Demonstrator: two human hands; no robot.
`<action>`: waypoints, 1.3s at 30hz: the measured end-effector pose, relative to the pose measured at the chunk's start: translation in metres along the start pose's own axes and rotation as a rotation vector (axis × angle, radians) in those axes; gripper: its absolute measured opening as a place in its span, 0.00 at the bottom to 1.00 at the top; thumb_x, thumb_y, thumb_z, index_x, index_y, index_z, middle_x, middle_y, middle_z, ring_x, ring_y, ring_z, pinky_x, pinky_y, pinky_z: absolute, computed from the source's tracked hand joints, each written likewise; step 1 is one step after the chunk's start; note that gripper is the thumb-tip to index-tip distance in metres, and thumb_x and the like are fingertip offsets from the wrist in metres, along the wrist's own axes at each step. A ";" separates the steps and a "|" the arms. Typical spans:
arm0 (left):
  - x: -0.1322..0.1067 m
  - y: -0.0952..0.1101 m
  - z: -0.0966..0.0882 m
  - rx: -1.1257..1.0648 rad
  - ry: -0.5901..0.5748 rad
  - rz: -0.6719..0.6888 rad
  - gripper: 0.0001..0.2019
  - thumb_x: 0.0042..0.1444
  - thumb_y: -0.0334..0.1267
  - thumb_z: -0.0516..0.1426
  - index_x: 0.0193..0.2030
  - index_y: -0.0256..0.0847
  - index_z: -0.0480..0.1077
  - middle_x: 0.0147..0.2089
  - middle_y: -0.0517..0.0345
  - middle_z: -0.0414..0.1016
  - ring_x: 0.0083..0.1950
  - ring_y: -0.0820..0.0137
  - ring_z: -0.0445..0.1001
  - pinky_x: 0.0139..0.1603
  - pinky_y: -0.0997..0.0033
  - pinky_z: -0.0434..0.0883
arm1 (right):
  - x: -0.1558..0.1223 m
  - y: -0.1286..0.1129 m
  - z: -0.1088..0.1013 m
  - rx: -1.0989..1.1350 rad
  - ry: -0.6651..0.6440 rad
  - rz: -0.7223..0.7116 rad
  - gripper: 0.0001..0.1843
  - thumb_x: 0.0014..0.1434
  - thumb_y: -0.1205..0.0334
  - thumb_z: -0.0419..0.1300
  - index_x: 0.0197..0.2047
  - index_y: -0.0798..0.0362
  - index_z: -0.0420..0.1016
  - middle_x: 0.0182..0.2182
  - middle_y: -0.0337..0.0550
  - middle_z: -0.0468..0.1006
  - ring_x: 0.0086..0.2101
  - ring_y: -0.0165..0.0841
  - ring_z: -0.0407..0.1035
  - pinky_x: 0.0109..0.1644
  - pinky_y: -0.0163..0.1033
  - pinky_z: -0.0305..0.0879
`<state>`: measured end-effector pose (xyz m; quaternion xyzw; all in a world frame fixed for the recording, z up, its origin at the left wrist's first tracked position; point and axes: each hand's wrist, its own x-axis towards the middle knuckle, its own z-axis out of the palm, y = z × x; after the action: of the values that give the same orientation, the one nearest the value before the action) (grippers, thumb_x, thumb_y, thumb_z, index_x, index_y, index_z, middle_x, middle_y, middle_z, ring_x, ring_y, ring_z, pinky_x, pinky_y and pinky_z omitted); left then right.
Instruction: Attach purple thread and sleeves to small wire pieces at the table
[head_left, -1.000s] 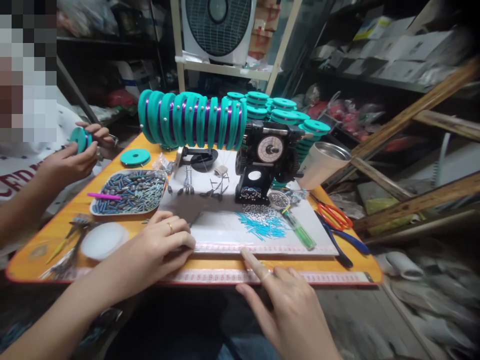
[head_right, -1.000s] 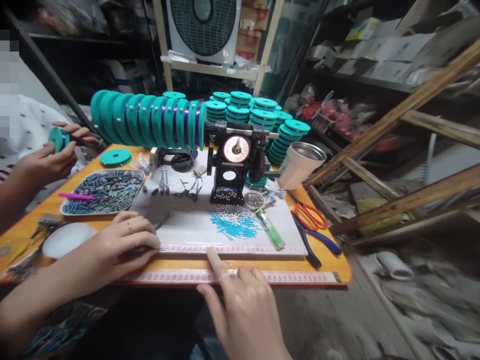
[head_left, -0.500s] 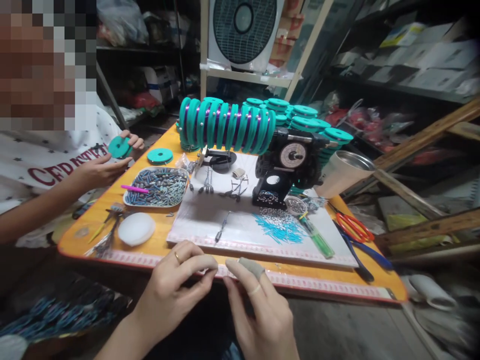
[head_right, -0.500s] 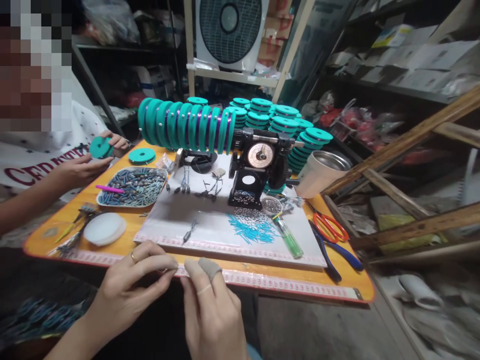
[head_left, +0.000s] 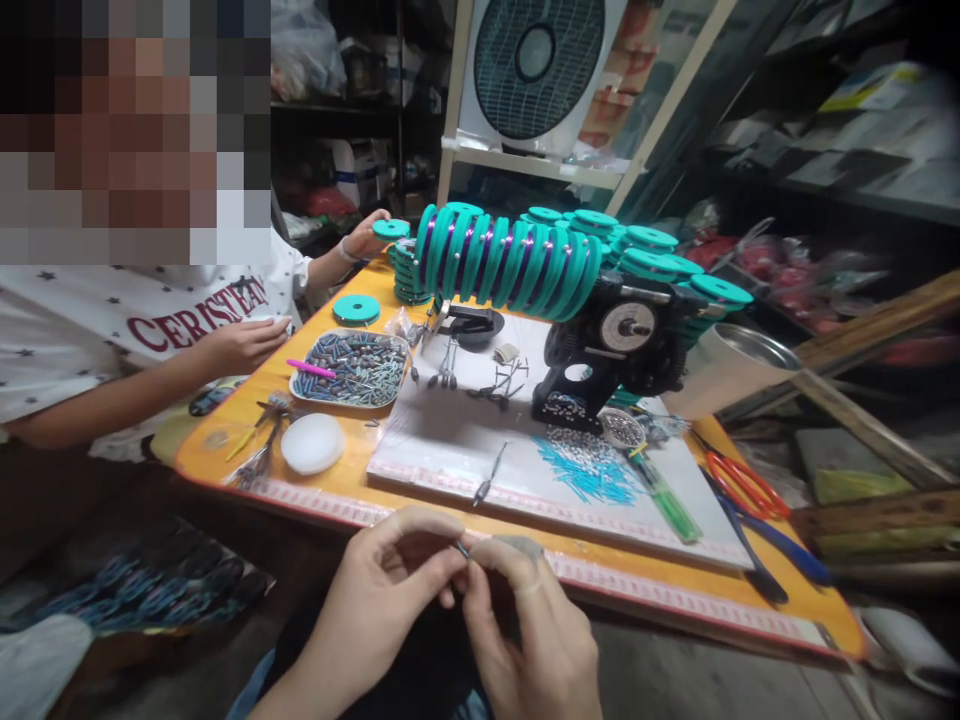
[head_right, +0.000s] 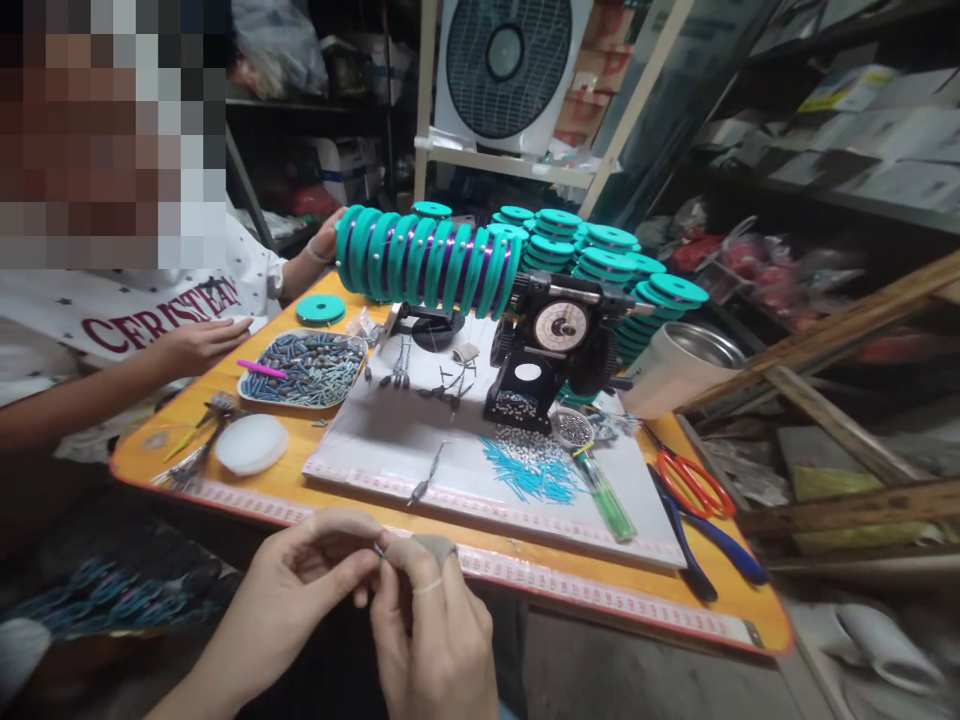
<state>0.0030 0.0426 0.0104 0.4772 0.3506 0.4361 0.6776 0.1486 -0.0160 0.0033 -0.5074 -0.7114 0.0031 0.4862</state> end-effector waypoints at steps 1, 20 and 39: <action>0.001 0.000 0.002 -0.052 0.017 -0.015 0.04 0.55 0.35 0.68 0.37 0.40 0.79 0.33 0.60 0.81 0.29 0.75 0.78 0.29 0.84 0.77 | 0.000 0.000 0.000 -0.003 -0.005 0.001 0.10 0.74 0.75 0.55 0.55 0.58 0.70 0.45 0.47 0.76 0.41 0.35 0.73 0.46 0.35 0.68; -0.008 -0.007 -0.012 0.905 0.019 0.769 0.15 0.63 0.23 0.56 0.52 0.42 0.65 0.43 0.59 0.78 0.43 0.76 0.80 0.52 0.84 0.73 | 0.003 0.005 -0.001 -0.011 -0.234 0.044 0.08 0.78 0.69 0.48 0.55 0.54 0.66 0.44 0.46 0.72 0.44 0.39 0.71 0.45 0.38 0.65; -0.007 0.008 -0.015 0.193 -0.008 0.052 0.11 0.59 0.31 0.61 0.48 0.44 0.71 0.40 0.62 0.77 0.41 0.74 0.78 0.45 0.79 0.76 | 0.025 0.014 -0.008 0.156 -0.335 -0.050 0.11 0.76 0.73 0.50 0.57 0.53 0.67 0.43 0.45 0.68 0.41 0.33 0.70 0.44 0.33 0.66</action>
<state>-0.0156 0.0423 0.0139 0.5508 0.3759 0.4157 0.6185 0.1640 0.0046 0.0174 -0.4428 -0.7924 0.1307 0.3987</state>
